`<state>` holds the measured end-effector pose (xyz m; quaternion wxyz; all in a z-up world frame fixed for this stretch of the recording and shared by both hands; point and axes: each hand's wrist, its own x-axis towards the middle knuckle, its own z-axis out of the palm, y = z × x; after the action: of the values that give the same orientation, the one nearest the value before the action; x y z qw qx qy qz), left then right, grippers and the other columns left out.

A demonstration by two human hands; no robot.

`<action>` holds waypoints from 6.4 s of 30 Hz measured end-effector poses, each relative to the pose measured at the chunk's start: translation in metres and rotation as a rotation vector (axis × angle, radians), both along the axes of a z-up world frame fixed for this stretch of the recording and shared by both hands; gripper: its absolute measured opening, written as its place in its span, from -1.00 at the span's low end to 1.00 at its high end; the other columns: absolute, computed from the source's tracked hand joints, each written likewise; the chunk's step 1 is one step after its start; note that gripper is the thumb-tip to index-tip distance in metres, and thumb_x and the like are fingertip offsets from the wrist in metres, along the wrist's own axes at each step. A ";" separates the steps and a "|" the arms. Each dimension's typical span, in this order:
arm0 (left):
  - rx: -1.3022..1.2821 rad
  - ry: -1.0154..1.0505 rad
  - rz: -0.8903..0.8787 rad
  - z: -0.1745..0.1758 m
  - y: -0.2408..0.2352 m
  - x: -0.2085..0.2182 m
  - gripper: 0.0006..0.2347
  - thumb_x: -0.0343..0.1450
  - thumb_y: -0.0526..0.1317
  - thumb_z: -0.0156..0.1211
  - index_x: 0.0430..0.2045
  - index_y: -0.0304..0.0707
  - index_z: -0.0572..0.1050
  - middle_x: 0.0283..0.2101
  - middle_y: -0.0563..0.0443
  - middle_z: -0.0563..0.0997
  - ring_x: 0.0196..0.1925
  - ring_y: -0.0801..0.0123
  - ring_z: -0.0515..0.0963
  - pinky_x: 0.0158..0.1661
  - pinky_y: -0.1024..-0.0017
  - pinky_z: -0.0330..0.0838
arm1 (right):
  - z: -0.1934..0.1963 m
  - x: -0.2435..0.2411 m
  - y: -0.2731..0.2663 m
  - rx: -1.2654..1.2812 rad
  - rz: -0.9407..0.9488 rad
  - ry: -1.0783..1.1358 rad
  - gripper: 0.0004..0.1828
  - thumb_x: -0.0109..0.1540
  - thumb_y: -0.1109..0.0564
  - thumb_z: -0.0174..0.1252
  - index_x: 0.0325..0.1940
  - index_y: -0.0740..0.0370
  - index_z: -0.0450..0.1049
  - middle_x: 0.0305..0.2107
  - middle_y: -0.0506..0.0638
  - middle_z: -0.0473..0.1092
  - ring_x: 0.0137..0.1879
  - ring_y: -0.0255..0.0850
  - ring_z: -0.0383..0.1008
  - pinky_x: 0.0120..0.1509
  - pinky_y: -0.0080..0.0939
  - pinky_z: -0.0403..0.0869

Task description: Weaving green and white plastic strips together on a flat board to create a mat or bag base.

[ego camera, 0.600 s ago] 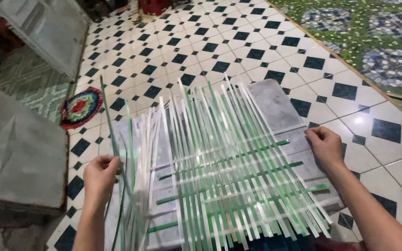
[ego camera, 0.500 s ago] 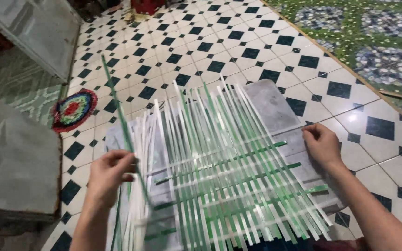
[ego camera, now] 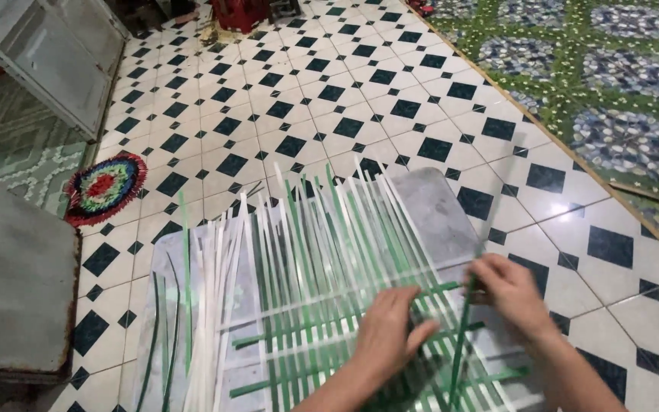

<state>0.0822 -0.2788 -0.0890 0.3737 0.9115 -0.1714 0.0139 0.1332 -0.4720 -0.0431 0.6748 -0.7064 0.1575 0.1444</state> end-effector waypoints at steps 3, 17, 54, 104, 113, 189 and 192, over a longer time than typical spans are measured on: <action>0.853 -0.697 0.191 -0.072 0.030 -0.009 -0.01 0.16 0.73 -0.32 0.38 0.15 0.00 0.50 -0.05 -0.12 0.57 -0.03 -0.26 0.36 -0.13 -0.36 | -0.016 0.016 -0.038 0.018 -0.112 0.059 -0.74 0.39 0.18 -0.09 0.01 0.38 0.44 -0.41 0.17 0.35 -0.36 -0.08 0.29 -0.32 -0.19 0.29; 0.144 -0.207 0.004 -0.012 -0.006 0.025 -0.65 0.38 -0.19 0.16 0.02 -0.35 0.40 0.06 -0.22 0.37 0.09 0.05 0.33 -0.03 0.03 0.28 | -0.062 0.020 -0.047 -0.140 0.065 -0.077 -0.84 0.30 0.27 -0.03 -0.14 0.30 0.46 -0.68 0.13 0.28 -0.61 -0.12 0.23 -0.57 -0.12 0.27; -0.311 0.518 0.246 0.019 0.015 0.161 -0.68 0.41 -0.47 -0.17 -0.11 -0.21 0.54 0.01 -0.14 0.59 0.01 0.22 0.58 -0.12 0.34 0.57 | -0.041 0.015 -0.057 -1.012 0.411 -0.044 -0.55 0.25 0.05 -0.08 0.15 -0.41 0.48 -0.15 -0.22 0.52 -0.07 -0.22 0.52 -0.07 -0.15 0.46; -0.475 0.667 0.207 0.000 0.037 0.176 -0.85 0.39 -0.51 -0.08 -0.39 -0.28 0.44 -0.25 -0.09 0.54 -0.27 0.33 0.52 -0.19 0.44 0.48 | -0.065 0.014 -0.039 -1.046 0.413 -0.031 -0.58 0.32 0.02 -0.15 0.23 -0.34 0.37 -0.24 -0.08 0.34 -0.09 -0.14 0.44 -0.08 -0.07 0.48; 0.218 0.188 0.168 -0.047 0.032 0.195 -0.78 0.33 -0.33 0.24 -0.16 -0.21 0.58 -0.18 -0.11 0.63 -0.06 0.16 0.63 -0.09 0.29 0.52 | -0.069 0.021 -0.041 -1.176 0.383 -0.237 -0.59 0.26 0.18 -0.05 0.05 -0.24 0.56 -0.23 0.02 0.47 -0.03 -0.06 0.52 -0.07 -0.09 0.56; -0.798 0.393 0.461 -0.028 0.041 0.183 -0.82 0.35 -0.14 0.12 -0.44 -0.25 0.59 -0.47 -0.07 0.62 -0.51 0.50 0.47 -0.49 0.58 0.39 | -0.114 0.066 0.037 -1.011 0.367 -0.623 -0.72 0.15 0.37 -0.06 -0.12 0.12 0.37 -0.38 -0.07 0.32 -0.23 -0.12 0.55 -0.28 -0.04 0.58; -0.582 0.479 0.337 -0.030 0.043 0.174 -0.85 0.33 -0.29 0.09 -0.37 -0.28 0.61 -0.41 -0.06 0.61 -0.41 0.44 0.52 -0.40 0.48 0.45 | -0.114 0.064 0.035 -0.986 0.400 -0.626 -0.72 0.16 0.38 -0.11 -0.13 0.14 0.36 -0.39 -0.07 0.29 -0.20 -0.09 0.53 -0.28 -0.01 0.56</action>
<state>0.2560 -0.2357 -0.1193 0.6377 0.7605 0.0834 -0.0897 0.1967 -0.4370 -0.1573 0.2429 -0.9599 -0.1355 -0.0359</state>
